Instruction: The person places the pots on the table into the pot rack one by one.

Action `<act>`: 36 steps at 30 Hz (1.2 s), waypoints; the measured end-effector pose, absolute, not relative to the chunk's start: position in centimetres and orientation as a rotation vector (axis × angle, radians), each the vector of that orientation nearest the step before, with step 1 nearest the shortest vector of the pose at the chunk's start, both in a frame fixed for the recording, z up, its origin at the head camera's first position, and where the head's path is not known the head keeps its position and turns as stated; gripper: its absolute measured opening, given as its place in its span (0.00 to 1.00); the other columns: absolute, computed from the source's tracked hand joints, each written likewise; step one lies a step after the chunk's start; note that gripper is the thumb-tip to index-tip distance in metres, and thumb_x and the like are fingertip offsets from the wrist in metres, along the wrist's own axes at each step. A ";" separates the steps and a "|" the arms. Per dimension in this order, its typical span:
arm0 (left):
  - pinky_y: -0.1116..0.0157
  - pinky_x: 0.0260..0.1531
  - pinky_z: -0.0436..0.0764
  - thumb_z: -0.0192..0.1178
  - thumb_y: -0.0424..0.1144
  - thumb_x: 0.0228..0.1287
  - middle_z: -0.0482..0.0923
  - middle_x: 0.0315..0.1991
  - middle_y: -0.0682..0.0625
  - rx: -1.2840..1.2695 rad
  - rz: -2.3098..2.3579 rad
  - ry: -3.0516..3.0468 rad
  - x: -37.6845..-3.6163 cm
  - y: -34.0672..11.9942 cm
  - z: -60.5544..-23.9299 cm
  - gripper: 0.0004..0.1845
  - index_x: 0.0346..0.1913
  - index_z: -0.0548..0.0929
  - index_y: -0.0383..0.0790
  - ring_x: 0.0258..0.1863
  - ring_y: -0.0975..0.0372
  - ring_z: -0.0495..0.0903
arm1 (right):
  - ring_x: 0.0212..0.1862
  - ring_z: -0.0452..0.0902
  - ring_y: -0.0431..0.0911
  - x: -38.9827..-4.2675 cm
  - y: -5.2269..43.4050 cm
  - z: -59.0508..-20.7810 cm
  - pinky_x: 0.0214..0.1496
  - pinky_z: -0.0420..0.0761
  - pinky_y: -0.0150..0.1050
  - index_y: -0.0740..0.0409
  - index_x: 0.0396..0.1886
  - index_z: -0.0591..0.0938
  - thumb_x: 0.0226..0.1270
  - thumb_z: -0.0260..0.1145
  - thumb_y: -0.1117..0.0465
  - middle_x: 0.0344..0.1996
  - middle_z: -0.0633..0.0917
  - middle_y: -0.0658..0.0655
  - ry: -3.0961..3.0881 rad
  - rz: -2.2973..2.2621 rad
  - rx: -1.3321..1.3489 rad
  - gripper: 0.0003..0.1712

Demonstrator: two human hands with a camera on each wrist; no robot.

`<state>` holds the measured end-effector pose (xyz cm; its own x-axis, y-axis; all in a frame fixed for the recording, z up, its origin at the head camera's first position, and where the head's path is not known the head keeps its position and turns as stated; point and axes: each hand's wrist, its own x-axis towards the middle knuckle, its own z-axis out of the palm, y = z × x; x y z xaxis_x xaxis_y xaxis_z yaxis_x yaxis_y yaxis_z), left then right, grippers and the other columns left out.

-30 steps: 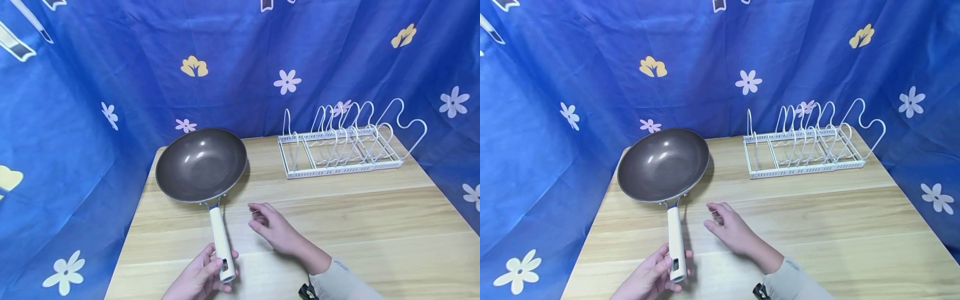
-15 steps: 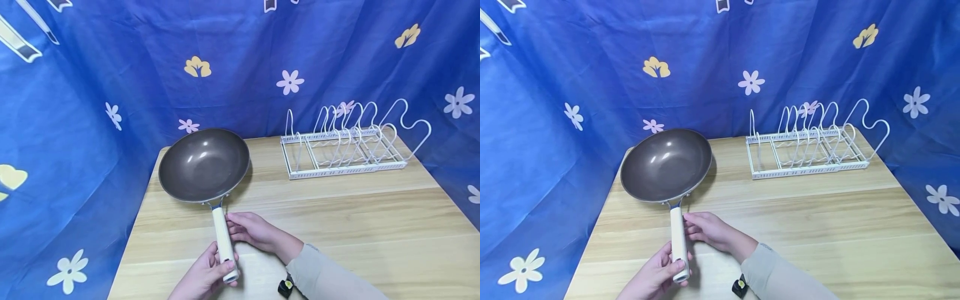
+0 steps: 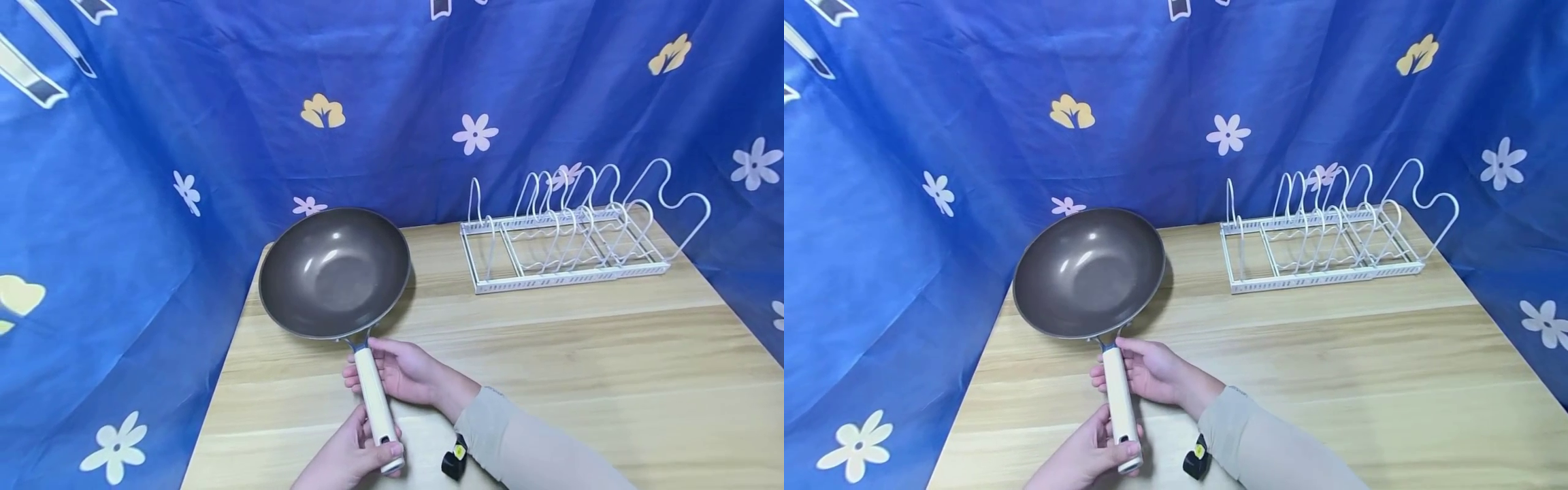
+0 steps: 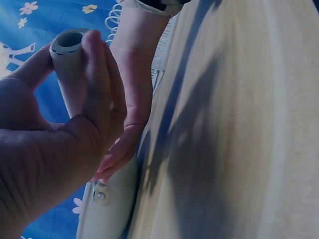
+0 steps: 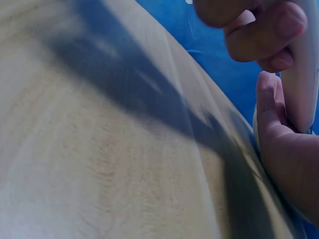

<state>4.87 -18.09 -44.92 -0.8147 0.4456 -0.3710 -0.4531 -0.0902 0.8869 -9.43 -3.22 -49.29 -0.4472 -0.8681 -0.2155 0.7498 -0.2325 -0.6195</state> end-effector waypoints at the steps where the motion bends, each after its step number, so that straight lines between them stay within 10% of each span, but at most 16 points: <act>1: 0.64 0.48 0.92 0.70 0.34 0.73 0.82 0.50 0.50 -0.013 1.943 1.612 4.9 -17.9 -45.0 0.40 0.71 0.53 0.20 0.44 0.65 0.90 | 0.57 0.87 0.48 -9.5 -3.2 -49.4 0.65 0.87 0.41 0.76 0.75 0.68 0.89 0.48 0.47 0.51 0.89 0.60 0.801 -1.870 -0.202 0.36; 36: 0.74 0.41 0.79 0.74 0.34 0.68 0.85 0.48 0.47 -0.024 1.721 1.938 5.0 -14.7 -46.2 0.42 0.73 0.58 0.26 0.41 0.67 0.82 | 0.46 0.92 0.42 -8.9 -1.1 -49.0 0.54 0.92 0.38 0.88 0.70 0.65 0.86 0.55 0.64 0.41 0.93 0.54 1.011 -1.918 -0.335 0.29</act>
